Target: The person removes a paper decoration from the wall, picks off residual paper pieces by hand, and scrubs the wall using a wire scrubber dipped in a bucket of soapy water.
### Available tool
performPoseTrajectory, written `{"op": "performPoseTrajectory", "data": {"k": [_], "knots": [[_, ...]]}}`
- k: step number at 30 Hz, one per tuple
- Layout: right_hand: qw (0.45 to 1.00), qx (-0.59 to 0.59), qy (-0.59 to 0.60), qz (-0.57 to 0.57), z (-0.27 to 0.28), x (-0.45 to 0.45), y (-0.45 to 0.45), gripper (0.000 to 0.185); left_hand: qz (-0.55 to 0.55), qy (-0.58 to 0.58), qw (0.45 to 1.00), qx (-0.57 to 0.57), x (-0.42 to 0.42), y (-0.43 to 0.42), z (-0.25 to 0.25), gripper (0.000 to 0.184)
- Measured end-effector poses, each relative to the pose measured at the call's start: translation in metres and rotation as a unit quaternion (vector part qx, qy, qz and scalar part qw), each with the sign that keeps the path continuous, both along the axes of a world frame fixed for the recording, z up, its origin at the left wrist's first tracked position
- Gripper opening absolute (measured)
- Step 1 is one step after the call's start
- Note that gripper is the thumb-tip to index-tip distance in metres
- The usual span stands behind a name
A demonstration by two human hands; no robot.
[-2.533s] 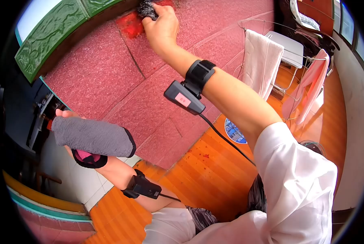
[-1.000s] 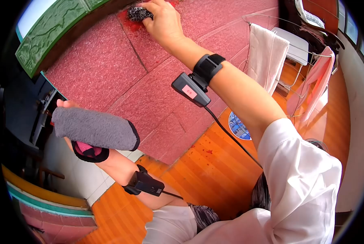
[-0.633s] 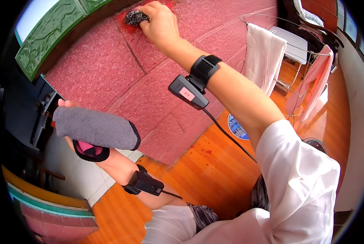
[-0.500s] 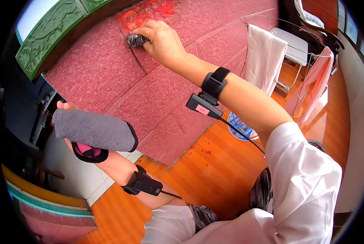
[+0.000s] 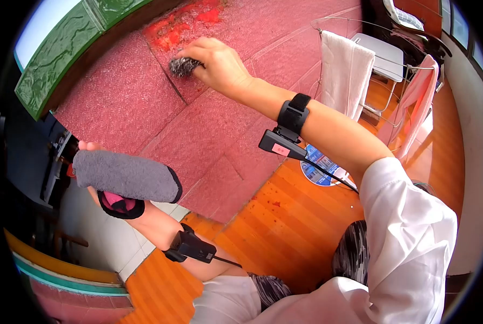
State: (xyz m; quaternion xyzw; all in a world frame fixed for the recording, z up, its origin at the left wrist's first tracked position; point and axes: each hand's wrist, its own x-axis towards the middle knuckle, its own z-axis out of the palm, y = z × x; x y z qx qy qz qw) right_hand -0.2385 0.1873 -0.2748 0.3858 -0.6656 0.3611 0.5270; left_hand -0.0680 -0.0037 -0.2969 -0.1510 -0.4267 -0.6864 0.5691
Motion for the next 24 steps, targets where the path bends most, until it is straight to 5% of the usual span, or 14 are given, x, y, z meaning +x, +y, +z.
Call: {"op": "performPoseTrajectory", "data": {"k": [3, 5, 9, 12, 14, 15, 17, 18, 20, 23, 24], "knots": [[0.981, -0.182, -0.040, -0.058, 0.020, -0.023, 0.018, 0.034, 0.014, -0.038, 0.999, 0.011, 0.002, 0.001, 0.001, 0.042], [0.956, -0.234, -0.131, -0.118, 0.033, -0.045, 0.018, 0.036, 0.188, -0.028, 0.975, -0.112, 0.002, 0.008, 0.004, 0.042], [0.968, -0.212, -0.098, -0.092, 0.012, -0.020, -0.002, 0.036, 0.169, -0.046, 0.981, -0.079, 0.000, 0.008, 0.004, 0.041], [0.992, -0.062, -0.111, -0.018, -0.011, 0.001, 0.012, 0.031, 0.161, -0.090, 0.982, -0.036, -0.004, 0.010, 0.001, 0.036], [0.890, -0.097, -0.429, 0.116, -0.021, 0.018, 0.027, 0.029, 0.063, -0.029, 0.997, -0.022, -0.004, 0.008, -0.002, 0.035], [0.890, -0.097, -0.431, 0.115, -0.028, 0.025, 0.037, 0.029, 0.062, -0.031, 0.997, -0.021, -0.004, 0.008, -0.001, 0.035], [0.710, -0.180, -0.584, 0.351, -0.047, 0.040, 0.056, 0.027, 0.109, -0.028, 0.993, -0.031, -0.001, 0.012, 0.002, 0.041], [0.705, -0.188, -0.591, 0.344, -0.055, 0.049, 0.069, 0.027, 0.102, -0.040, 0.993, -0.033, 0.001, 0.012, 0.002, 0.041], [0.596, -0.155, -0.688, 0.383, -0.072, 0.077, 0.103, 0.030, 0.375, -0.035, 0.883, -0.280, 0.001, 0.008, -0.001, 0.041], [0.522, -0.203, -0.725, 0.400, -0.105, 0.114, 0.164, 0.032, 0.497, 0.000, 0.761, -0.417, -0.006, -0.019, -0.001, 0.036], [0.518, -0.239, -0.724, 0.387, -0.118, 0.127, 0.185, 0.033, 0.469, -0.001, 0.778, -0.418, -0.018, -0.003, -0.011, 0.036]]}}
